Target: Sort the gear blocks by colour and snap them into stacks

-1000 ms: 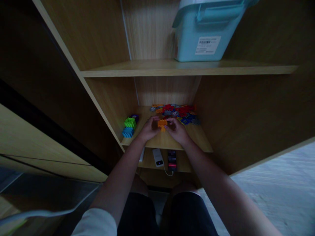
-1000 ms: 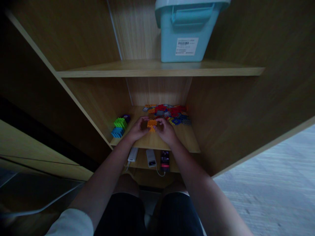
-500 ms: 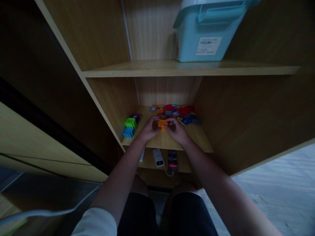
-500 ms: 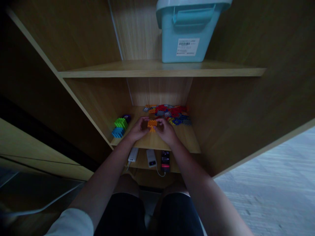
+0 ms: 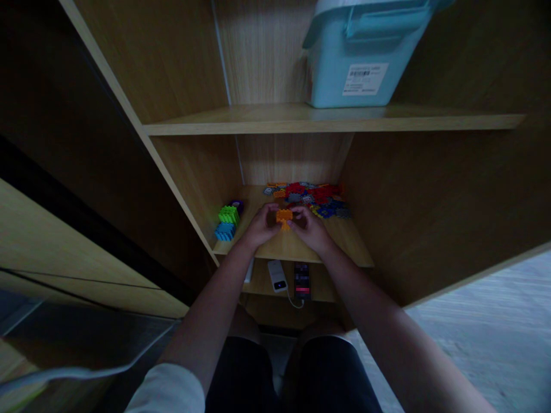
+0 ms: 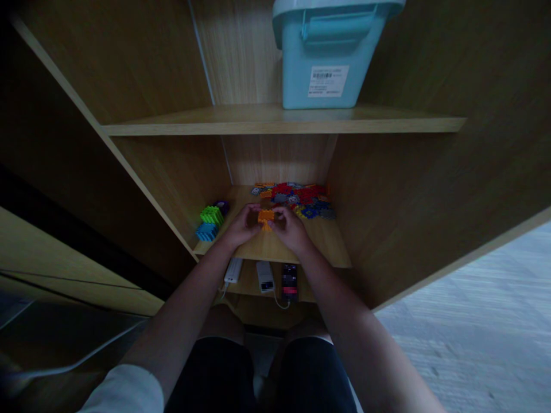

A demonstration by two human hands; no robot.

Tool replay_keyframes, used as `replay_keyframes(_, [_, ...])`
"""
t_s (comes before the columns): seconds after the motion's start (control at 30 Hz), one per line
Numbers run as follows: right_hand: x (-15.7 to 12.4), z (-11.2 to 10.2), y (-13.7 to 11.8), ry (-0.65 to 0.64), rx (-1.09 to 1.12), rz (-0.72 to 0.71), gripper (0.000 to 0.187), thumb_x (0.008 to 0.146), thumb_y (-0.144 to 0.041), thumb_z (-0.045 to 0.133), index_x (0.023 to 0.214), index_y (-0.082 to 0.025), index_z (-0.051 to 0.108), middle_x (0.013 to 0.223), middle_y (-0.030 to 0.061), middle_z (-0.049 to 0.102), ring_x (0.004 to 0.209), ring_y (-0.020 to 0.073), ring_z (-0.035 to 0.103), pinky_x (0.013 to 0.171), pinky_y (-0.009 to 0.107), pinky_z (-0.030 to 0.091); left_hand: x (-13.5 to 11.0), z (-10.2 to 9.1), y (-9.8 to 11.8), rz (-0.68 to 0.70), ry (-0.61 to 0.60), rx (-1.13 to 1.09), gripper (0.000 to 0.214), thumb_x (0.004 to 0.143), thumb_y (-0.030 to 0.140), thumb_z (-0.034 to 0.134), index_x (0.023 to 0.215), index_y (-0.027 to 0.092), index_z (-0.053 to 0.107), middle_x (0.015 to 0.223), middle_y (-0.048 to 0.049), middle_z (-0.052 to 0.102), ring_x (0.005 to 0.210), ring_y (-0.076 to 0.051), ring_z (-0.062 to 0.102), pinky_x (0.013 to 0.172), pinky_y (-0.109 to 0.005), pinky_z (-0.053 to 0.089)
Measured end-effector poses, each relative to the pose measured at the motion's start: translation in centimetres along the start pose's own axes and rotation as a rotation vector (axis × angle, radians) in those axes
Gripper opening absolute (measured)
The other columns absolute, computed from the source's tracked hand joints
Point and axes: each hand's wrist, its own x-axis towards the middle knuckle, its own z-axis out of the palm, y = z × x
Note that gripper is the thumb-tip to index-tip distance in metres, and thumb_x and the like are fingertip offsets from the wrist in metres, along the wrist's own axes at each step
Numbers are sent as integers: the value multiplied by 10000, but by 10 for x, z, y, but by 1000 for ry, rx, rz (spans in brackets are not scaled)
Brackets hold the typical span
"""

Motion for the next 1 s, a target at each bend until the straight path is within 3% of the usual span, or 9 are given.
replay_keyframes(0.3, [-1,0,-3,38,-24,17,400,960,-541,707,1262,-284,655,1133,77,757,989,270,724,915,448,582,-1,-2,0,9,27,27,501,868,214,743,1346,225,595,1388,-118,685,1328,-281,652,1192,-517,505])
replay_keyframes(0.47, [-1,-4,-7,90,-20,33,386,1033,-598,592,1242,-280,656,1059,75,757,965,271,728,898,438,580,1,-6,-4,4,168,149,337,956,164,560,1278,213,648,1335,-114,716,1304,-262,659,1181,-494,513])
replay_keyframes(0.57, [0,-5,-8,134,-19,23,393,1053,-623,542,1185,-271,658,1120,93,764,1010,280,728,942,451,572,8,-6,-15,-44,215,261,292,927,114,544,1156,181,713,1210,-146,749,1190,-284,699,1114,-494,552])
replay_keyframes(0.63, [1,-5,-7,158,-19,31,408,1064,-638,509,1158,-270,656,1134,98,766,1036,287,728,961,458,567,16,-5,-24,-54,167,330,319,850,73,591,1118,158,744,1190,-170,755,1179,-310,704,1107,-507,557])
replay_keyframes(0.73, [2,-6,-5,176,-8,39,427,1082,-650,459,1154,-274,649,1153,97,771,1085,292,727,996,462,560,28,-4,-35,-41,34,451,446,797,45,610,1209,130,755,1335,-196,732,1300,-326,667,1196,-489,513])
replay_keyframes(0.83, [2,-6,-3,187,-5,34,444,1098,-652,415,1153,-276,645,1167,99,778,1113,294,728,1020,462,554,41,-1,-41,5,-87,558,529,836,66,596,1350,109,711,1477,-198,676,1423,-306,604,1284,-453,438])
replay_keyframes(1.0, [2,-6,-2,197,-18,39,462,1102,-659,398,1154,-280,656,1168,102,778,1116,302,732,1029,467,558,60,7,-52,129,-242,575,496,888,184,635,1379,153,705,1479,-187,680,1492,-316,548,1307,-504,394])
